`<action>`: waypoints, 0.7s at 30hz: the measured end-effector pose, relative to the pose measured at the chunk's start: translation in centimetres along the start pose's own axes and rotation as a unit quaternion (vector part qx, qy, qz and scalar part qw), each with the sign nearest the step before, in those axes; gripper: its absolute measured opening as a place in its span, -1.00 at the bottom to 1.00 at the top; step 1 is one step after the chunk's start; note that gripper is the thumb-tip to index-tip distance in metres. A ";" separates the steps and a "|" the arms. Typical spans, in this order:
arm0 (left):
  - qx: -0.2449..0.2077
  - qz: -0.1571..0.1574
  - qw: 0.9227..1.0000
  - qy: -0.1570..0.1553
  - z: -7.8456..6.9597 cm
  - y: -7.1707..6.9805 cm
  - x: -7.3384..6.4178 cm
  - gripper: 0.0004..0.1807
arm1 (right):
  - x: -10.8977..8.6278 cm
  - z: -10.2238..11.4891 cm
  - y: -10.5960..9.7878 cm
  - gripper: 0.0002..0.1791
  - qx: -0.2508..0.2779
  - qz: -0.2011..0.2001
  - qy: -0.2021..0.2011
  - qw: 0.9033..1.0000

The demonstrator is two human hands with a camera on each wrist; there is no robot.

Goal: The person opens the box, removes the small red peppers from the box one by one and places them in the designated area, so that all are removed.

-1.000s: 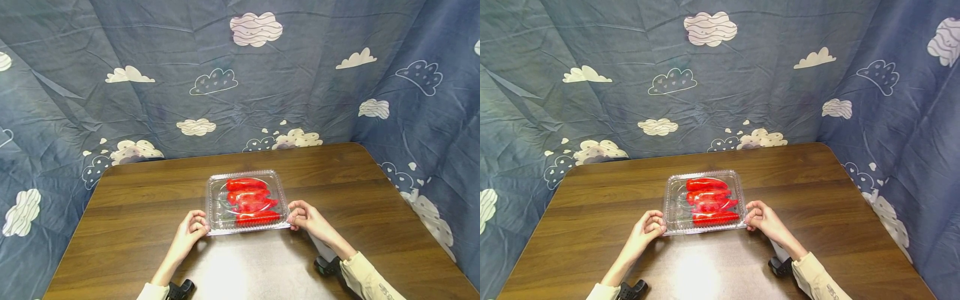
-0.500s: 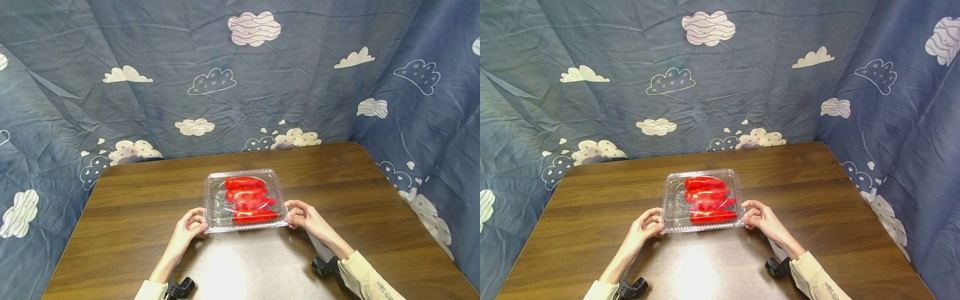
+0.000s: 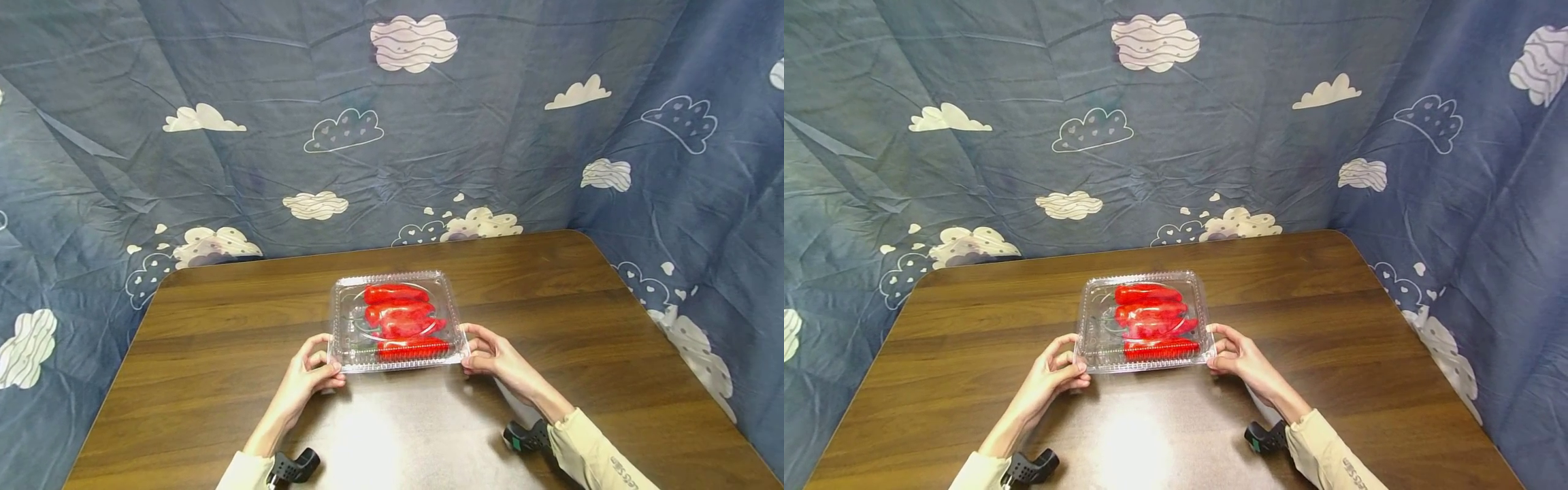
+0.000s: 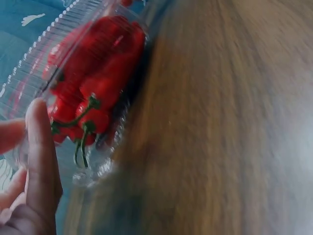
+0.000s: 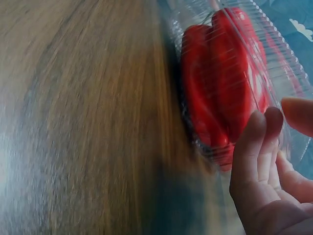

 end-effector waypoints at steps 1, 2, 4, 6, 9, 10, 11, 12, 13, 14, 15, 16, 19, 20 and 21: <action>-0.001 -0.004 1.000 -0.002 0.0 0.0 0.0 -0.46 | 0.1 0.0 0.1 -0.36 0.001 -0.001 -0.002 1.000; -0.001 -0.009 1.000 -0.002 -0.1 -0.1 0.0 -0.49 | 0.1 0.0 0.1 -0.36 0.000 -0.003 -0.004 1.000; -0.003 -0.019 1.000 -0.006 -0.1 -0.2 0.1 -0.53 | 0.2 -0.1 0.0 -0.36 -0.002 -0.012 -0.004 1.000; -0.005 -0.028 1.000 -0.011 -0.1 -0.3 0.1 -0.58 | 0.3 -0.2 -0.1 -0.37 0.001 -0.026 0.001 1.000; -0.010 -0.035 0.999 -0.018 -0.1 -0.3 0.2 -0.63 | 0.2 -0.2 -0.3 -0.39 0.009 -0.057 0.016 0.998; -0.011 -0.035 0.999 -0.018 -0.1 -0.3 0.2 -0.65 | 0.2 -0.2 -0.4 -0.39 0.012 -0.066 0.021 0.998; -0.011 -0.035 0.999 -0.019 -0.1 -0.3 0.3 -0.67 | 0.1 -0.2 -0.5 -0.40 0.016 -0.073 0.026 0.997; -0.011 -0.034 0.999 -0.017 -0.1 -0.2 0.3 -0.68 | 0.1 -0.1 -0.6 -0.41 0.019 -0.080 0.031 0.996; -0.011 -0.032 0.999 -0.014 -0.1 -0.2 0.3 -0.71 | 0.1 -0.1 -0.6 -0.43 0.020 -0.084 0.035 0.996; -0.007 -0.028 1.000 -0.010 -0.2 -0.2 0.3 -0.73 | 0.1 -0.1 -0.6 -0.46 0.020 -0.085 0.037 0.995; -0.008 -0.028 1.000 -0.008 -0.2 -0.3 0.3 -0.75 | 0.1 -0.2 -0.6 -0.48 0.020 -0.084 0.039 0.995; -0.008 -0.029 1.000 -0.007 -0.1 -0.3 0.2 -0.77 | 0.1 -0.2 -0.5 -0.50 0.019 -0.083 0.040 0.996; -0.010 -0.033 0.999 -0.008 0.0 -0.3 0.1 -0.81 | 0.2 -0.2 -0.4 -0.57 0.012 -0.078 0.040 0.996; -0.011 -0.037 0.999 -0.012 0.1 -0.4 0.1 -0.83 | 0.2 -0.2 -0.4 -0.59 0.010 -0.077 0.039 0.996; -0.014 -0.045 0.999 -0.017 0.1 -0.4 0.0 -0.85 | 0.2 -0.2 -0.4 -0.59 0.006 -0.075 0.040 0.996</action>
Point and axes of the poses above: each hand's wrist, its own x-axis towards the middle knuckle, its own y-axis out of the palm, z = x × y, the point moved 8 cm from there along x, towards the middle knuckle, and after that the axes turned 13 degrees about z, right-handed, at the moved point
